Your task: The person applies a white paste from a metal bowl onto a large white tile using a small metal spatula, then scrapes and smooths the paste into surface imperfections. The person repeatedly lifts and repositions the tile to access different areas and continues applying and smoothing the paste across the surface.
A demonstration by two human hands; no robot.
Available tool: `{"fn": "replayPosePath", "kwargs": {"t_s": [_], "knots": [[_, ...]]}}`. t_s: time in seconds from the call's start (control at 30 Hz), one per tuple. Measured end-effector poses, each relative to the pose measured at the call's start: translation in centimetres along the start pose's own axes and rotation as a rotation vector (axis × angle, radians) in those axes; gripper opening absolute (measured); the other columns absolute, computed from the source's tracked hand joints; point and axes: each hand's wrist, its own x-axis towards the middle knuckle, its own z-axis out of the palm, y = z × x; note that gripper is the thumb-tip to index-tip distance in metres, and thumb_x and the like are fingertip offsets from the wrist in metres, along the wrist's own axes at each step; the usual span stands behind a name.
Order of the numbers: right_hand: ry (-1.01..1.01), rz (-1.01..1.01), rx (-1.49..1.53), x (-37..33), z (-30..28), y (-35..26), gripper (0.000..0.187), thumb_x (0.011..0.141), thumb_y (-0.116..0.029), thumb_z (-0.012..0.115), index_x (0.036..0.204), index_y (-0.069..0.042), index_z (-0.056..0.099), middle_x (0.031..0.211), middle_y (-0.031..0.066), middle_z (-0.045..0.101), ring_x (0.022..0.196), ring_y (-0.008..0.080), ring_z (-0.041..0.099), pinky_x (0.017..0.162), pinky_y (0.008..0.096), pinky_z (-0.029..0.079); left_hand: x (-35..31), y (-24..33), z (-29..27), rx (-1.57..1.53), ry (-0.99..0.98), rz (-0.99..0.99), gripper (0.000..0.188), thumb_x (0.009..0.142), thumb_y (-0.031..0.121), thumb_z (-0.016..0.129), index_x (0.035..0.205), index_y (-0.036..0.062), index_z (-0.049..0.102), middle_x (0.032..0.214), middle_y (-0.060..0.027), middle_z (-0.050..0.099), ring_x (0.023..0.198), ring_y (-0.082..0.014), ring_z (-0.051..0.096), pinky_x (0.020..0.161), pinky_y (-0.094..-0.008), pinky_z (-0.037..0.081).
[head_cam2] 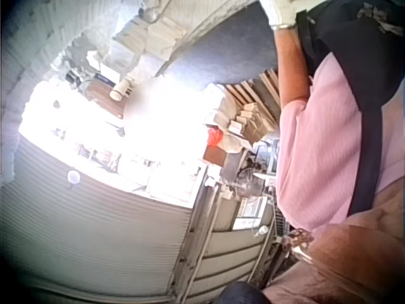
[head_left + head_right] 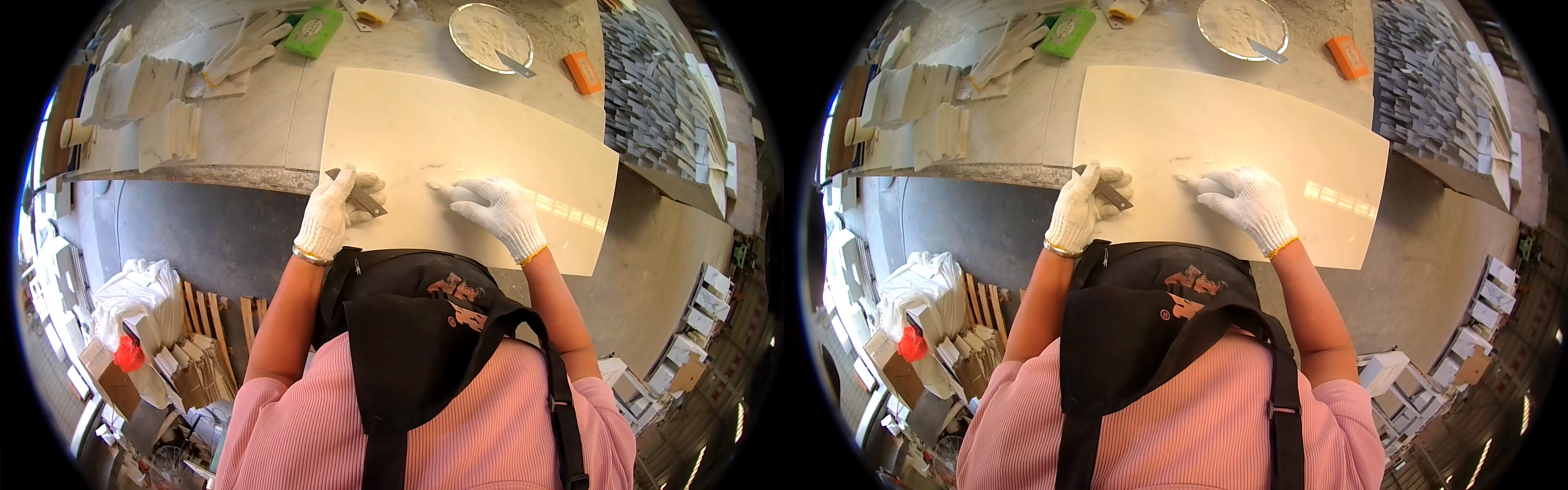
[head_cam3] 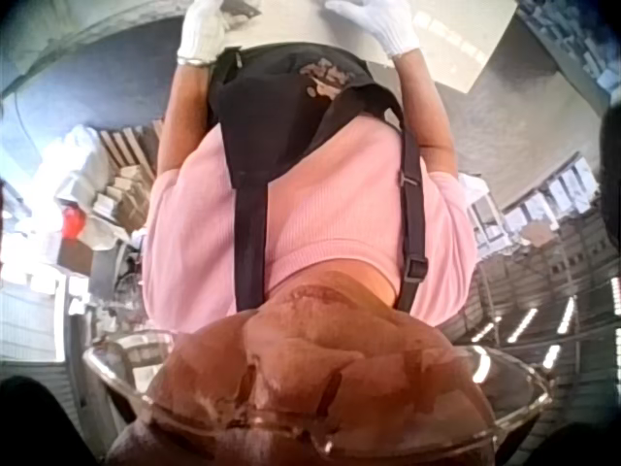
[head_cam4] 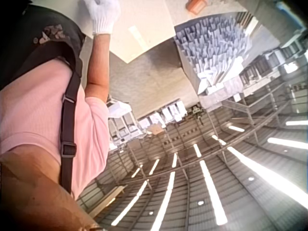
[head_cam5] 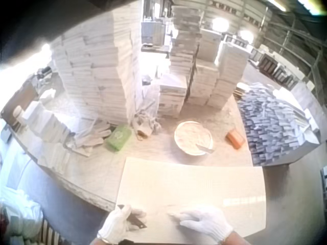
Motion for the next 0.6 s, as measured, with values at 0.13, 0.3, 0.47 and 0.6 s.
{"fn": "replayPosePath", "kwargs": {"t_s": [0.13, 0.3, 0.47, 0.6], "knots": [[0.007, -0.009, 0.009, 0.1, 0.2, 0.3, 0.04, 0.08, -0.045, 0.073, 0.108, -0.015, 0.076, 0.091, 0.0098, 0.072, 0.086, 0.0289, 0.067, 0.076, 0.0391, 0.053, 0.0, 0.1, 0.0, -0.009, -0.005, 0.0, 0.055, 0.101, 0.048, 0.052, 0.116, -0.0042, 0.063, 0.113, -0.0219, 0.069, 0.095, -0.0261, 0.071, 0.078, -0.0341, 0.056], [0.018, 0.004, 0.004, 0.0, 0.2, 0.2, 0.031, 0.083, -0.043, 0.069, 0.103, -0.02, 0.076, 0.087, 0.0066, 0.07, 0.086, 0.0272, 0.065, 0.077, 0.0398, 0.052, 0.2, -0.1, -0.1, -0.014, -0.01, 0.006, 0.056, 0.1, 0.048, 0.052, 0.116, -0.0043, 0.063, 0.113, -0.0218, 0.069, 0.095, -0.0263, 0.071, 0.078, -0.0348, 0.056], [-0.016, 0.021, 0.143, -0.1, 0.0, 0.6, 0.035, 0.083, -0.04, 0.072, 0.109, -0.017, 0.075, 0.097, 0.0088, 0.072, 0.092, 0.026, 0.067, 0.082, 0.0368, 0.053, 0.2, -0.1, -0.1, -0.02, -0.014, 0.011, 0.056, 0.1, 0.047, 0.053, 0.116, -0.0051, 0.062, 0.113, -0.0229, 0.068, 0.095, -0.0271, 0.07, 0.08, -0.0363, 0.057], [-0.027, 0.097, 0.498, -0.5, 0.1, 1.5, 0.039, 0.082, -0.029, 0.077, 0.114, -0.007, 0.073, 0.109, 0.0111, 0.073, 0.098, 0.0188, 0.068, 0.087, 0.0312, 0.052, 0.1, -0.1, 0.0, -0.028, -0.009, 0.018, 0.057, 0.101, 0.047, 0.053, 0.116, -0.007, 0.061, 0.113, -0.0238, 0.067, 0.094, -0.0282, 0.07, 0.081, -0.0384, 0.058]]}}
